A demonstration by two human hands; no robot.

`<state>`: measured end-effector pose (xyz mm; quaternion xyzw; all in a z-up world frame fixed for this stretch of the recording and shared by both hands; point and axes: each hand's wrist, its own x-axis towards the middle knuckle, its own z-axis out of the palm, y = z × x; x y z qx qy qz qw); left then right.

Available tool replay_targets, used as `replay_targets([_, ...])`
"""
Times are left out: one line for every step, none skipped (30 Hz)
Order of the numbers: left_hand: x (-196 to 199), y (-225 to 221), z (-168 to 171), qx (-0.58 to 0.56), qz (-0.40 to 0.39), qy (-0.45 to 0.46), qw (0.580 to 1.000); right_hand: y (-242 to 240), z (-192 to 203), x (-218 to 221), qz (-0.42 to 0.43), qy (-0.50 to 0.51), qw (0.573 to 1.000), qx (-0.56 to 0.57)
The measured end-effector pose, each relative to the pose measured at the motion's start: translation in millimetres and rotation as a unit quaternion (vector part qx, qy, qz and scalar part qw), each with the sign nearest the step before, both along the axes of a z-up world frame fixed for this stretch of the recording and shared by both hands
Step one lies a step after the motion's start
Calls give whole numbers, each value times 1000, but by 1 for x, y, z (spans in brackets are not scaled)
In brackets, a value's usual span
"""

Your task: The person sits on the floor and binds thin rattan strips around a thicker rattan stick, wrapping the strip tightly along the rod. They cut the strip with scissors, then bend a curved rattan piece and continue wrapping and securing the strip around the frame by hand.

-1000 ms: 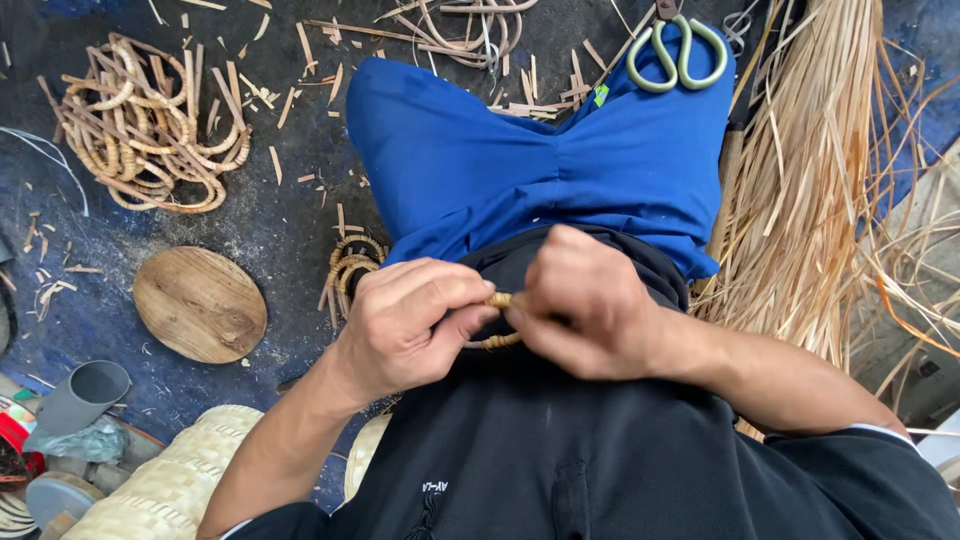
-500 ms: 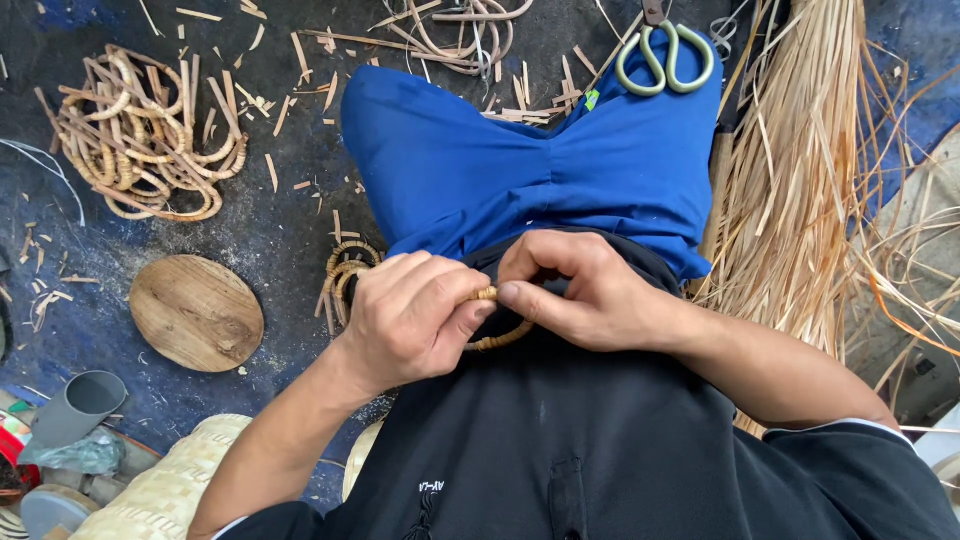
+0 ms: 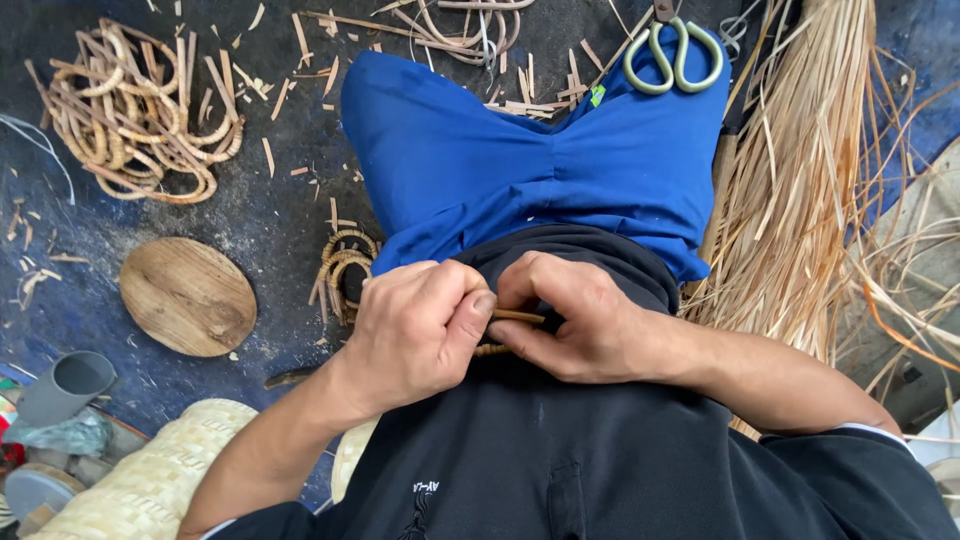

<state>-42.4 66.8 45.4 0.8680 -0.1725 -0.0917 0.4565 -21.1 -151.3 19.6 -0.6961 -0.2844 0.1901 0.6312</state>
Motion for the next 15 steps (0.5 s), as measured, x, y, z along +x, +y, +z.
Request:
replay_targets([2,1,2,0,5,0,1000,0,-1,-1,5,0,1000,0])
replay_targets([3,2,5,-23,6,25,999,0,-2,-2,-1,18,1000,-7])
replay_targets([5,4,7,-47,6,49,998,1,-3,-2,-8,33,999,-14])
replay_targets([5,6,6,-47,10,47,998,1,-4,-2,-4,32,999,-14])
replay_targets([6,9,5,-69,-3,30,997,1,-6,-1,-19,38,999,-19])
replay_targets([6,10,3,-91,-15,14,996,0,-8,0,-34,44,998,-24])
replay_targets([9,12,10,-90,-13,13,996,0,-9,0,-32,44,998,-23])
replay_targets([11,13,16,-87,-31,36,995,0,-11,1,-40,27,999,-13])
replay_targets([13,14,21,-87,-49,60,993,-1,-12,1,-48,12,999,-4])
replay_targets([13,14,21,-89,-47,61,993,-2,-11,1,-46,14,999,-6])
replay_targets([13,16,23,-85,-52,71,993,-2,-11,1,-46,0,999,0])
replay_targets([12,17,24,-81,-58,81,992,-1,-10,1,-45,-14,999,6])
replay_targets([12,17,23,-82,-55,80,992,-1,-10,1,-43,-14,999,5])
replay_targets([11,16,22,-97,-47,93,990,-2,-10,2,-41,-26,999,5])
replay_targets([11,16,22,-112,-38,106,987,-1,-9,3,-39,-38,999,6])
